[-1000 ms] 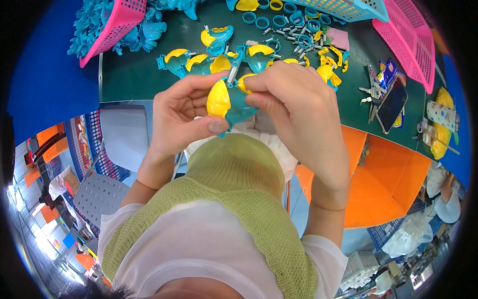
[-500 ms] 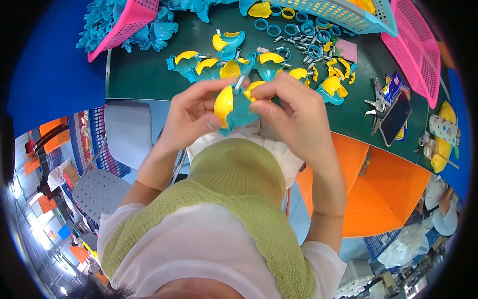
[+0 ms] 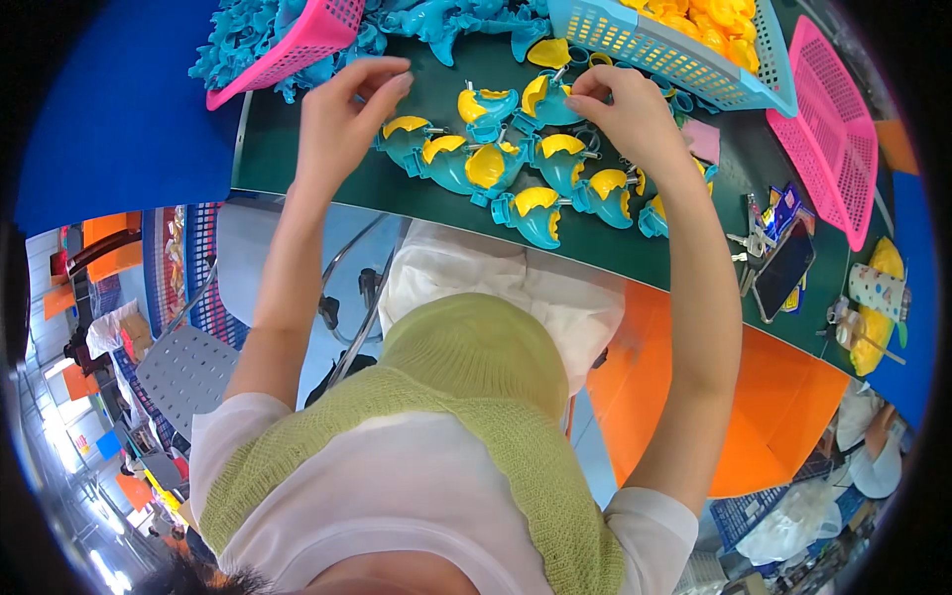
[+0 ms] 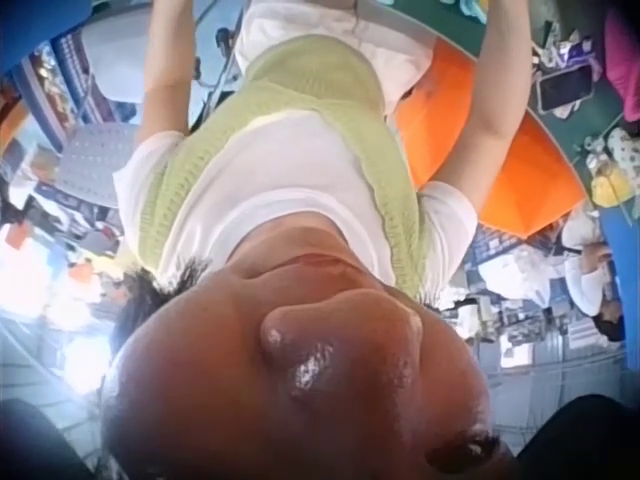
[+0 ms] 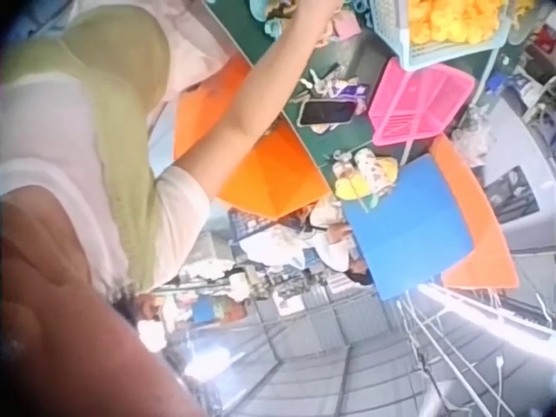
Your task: Assembling plastic toy components into complete units at a factory workbench.
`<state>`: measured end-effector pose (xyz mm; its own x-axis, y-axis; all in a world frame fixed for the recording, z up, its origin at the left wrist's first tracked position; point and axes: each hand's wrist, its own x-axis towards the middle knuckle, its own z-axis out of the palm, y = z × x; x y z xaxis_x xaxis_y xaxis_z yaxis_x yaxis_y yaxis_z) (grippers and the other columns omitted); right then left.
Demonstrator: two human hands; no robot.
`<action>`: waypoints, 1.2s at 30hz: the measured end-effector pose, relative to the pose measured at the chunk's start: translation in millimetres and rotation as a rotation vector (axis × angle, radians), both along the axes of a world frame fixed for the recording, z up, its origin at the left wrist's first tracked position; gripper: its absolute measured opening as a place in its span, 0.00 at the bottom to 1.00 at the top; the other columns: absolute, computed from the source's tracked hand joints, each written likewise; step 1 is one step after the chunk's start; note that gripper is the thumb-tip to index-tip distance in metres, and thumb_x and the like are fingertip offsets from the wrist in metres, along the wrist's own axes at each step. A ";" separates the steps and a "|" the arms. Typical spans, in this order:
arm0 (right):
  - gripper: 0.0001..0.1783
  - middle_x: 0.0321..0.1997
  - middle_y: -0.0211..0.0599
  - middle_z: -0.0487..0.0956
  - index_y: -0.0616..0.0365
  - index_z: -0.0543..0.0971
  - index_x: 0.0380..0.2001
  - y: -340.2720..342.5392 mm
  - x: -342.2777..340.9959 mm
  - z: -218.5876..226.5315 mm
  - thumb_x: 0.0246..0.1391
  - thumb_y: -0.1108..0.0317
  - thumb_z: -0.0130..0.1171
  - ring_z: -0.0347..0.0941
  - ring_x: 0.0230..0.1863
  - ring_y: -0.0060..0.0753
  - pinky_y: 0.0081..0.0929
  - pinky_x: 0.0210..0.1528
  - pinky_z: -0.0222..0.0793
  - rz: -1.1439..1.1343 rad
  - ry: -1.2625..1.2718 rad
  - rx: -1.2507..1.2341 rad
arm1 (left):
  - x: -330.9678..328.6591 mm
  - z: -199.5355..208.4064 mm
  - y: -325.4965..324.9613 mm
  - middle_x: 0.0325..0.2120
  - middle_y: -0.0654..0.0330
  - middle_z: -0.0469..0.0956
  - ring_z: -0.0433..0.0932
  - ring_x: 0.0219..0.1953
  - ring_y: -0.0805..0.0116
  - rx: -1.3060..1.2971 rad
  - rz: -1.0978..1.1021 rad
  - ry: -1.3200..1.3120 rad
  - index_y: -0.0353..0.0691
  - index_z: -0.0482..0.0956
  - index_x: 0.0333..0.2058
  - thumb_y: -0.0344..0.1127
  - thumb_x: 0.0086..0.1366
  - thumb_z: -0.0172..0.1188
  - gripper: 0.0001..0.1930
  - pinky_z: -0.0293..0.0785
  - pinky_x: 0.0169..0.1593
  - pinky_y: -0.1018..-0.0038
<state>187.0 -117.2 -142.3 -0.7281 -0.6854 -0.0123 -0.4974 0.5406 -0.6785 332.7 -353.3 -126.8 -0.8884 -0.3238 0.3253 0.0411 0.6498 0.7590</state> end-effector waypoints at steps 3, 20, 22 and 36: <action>0.11 0.27 0.32 0.75 0.61 0.75 0.33 1.9 -0.3 1.2 0.47 0.66 0.58 0.65 0.25 0.20 0.18 0.30 0.62 -0.008 0.041 0.023 | -33.2 -14.4 -9.7 0.21 0.58 0.78 0.77 0.23 0.65 -0.303 -0.007 -0.037 0.41 0.79 0.30 0.41 0.55 0.58 0.10 0.72 0.28 0.73; 0.11 0.37 0.30 0.74 0.59 0.76 0.35 15.3 66.1 47.6 0.46 0.77 0.55 0.66 0.31 0.16 0.13 0.35 0.62 -0.045 0.070 -0.453 | -34.6 18.5 4.5 0.13 0.69 0.68 0.63 0.16 0.84 0.569 -0.108 -0.209 0.41 0.72 0.20 0.42 0.53 0.58 0.12 0.57 0.21 0.86; 0.17 0.44 0.35 0.72 0.58 0.74 0.40 -2.5 77.2 46.9 0.42 0.78 0.58 0.70 0.36 0.27 0.20 0.38 0.65 -0.012 0.343 -0.430 | -25.0 25.8 20.4 0.13 0.69 0.68 0.62 0.14 0.85 0.734 -0.186 -0.210 0.40 0.73 0.19 0.42 0.55 0.58 0.13 0.55 0.18 0.87; 0.14 0.39 0.36 0.74 0.67 0.69 0.42 6.6 118.4 48.6 0.51 0.76 0.54 0.71 0.40 0.23 0.21 0.43 0.69 -0.199 -0.727 -0.929 | 39.5 5.2 76.9 0.49 0.58 0.63 0.66 0.47 0.70 0.728 -0.433 -0.001 0.38 0.61 0.53 0.29 0.45 0.67 0.36 0.69 0.42 0.76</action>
<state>305.4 -110.6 -93.7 -0.8499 -0.5263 -0.0243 0.2013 -0.2818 -0.9381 372.1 -276.5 -121.6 -0.9825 -0.0836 0.1667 0.1729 -0.0743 0.9821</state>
